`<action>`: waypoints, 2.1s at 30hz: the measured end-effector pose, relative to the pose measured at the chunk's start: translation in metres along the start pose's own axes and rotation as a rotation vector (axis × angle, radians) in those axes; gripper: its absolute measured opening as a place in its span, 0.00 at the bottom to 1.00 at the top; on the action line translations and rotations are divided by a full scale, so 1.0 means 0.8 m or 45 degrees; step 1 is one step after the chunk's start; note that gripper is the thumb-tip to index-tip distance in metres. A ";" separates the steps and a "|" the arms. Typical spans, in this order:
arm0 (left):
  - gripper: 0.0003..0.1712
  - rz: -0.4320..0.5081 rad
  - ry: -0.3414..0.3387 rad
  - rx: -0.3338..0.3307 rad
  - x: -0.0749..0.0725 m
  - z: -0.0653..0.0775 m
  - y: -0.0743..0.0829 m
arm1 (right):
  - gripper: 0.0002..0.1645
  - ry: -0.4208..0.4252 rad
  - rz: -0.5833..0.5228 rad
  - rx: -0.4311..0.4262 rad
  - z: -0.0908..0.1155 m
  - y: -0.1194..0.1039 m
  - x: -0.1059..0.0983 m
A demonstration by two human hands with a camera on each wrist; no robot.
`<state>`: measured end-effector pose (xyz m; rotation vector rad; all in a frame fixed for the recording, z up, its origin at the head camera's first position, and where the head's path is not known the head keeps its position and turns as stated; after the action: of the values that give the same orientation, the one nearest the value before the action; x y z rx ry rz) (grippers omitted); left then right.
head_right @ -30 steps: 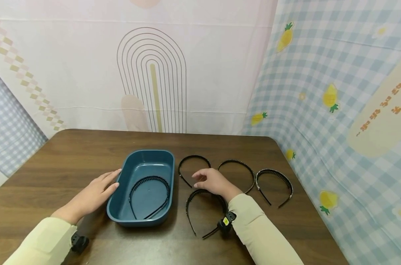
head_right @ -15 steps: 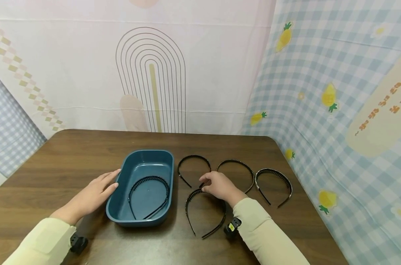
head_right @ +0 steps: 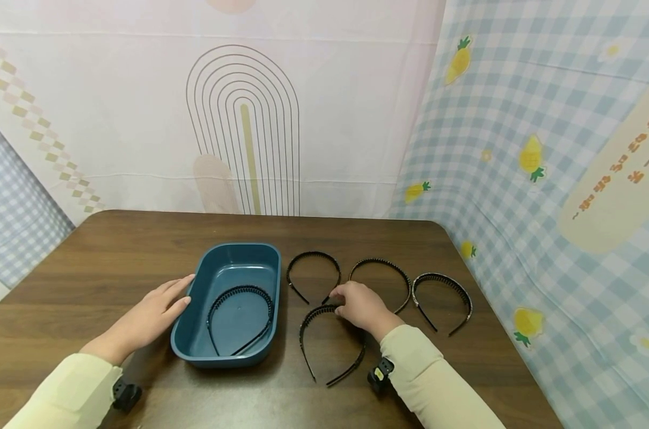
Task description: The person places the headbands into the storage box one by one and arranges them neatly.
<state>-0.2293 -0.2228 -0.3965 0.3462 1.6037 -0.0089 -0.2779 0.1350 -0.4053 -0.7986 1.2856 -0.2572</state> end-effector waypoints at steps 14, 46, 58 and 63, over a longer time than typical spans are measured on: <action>0.33 0.003 0.003 0.006 -0.001 0.000 0.001 | 0.18 -0.040 0.050 -0.009 0.003 0.003 0.003; 0.33 0.025 -0.006 0.014 -0.001 0.001 0.001 | 0.14 -0.091 -0.078 -0.063 0.002 0.014 0.005; 0.33 0.024 -0.008 0.013 -0.001 0.001 0.002 | 0.13 -0.090 -0.111 -0.065 0.006 0.020 -0.001; 0.33 0.017 -0.005 0.007 0.000 0.001 0.002 | 0.13 -0.041 -0.120 -0.073 0.010 0.022 -0.007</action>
<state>-0.2279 -0.2217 -0.3961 0.3608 1.5974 -0.0036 -0.2771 0.1541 -0.4122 -0.9101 1.2314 -0.2826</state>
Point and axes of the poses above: each hand's wrist, its own z-axis away from the middle knuckle, its own x-axis out of the palm, y = z × x, the point moved 7 cm from there along -z, towards the middle knuckle, and after that the axes turned 14 degrees about -z, right-handed, at the moved point
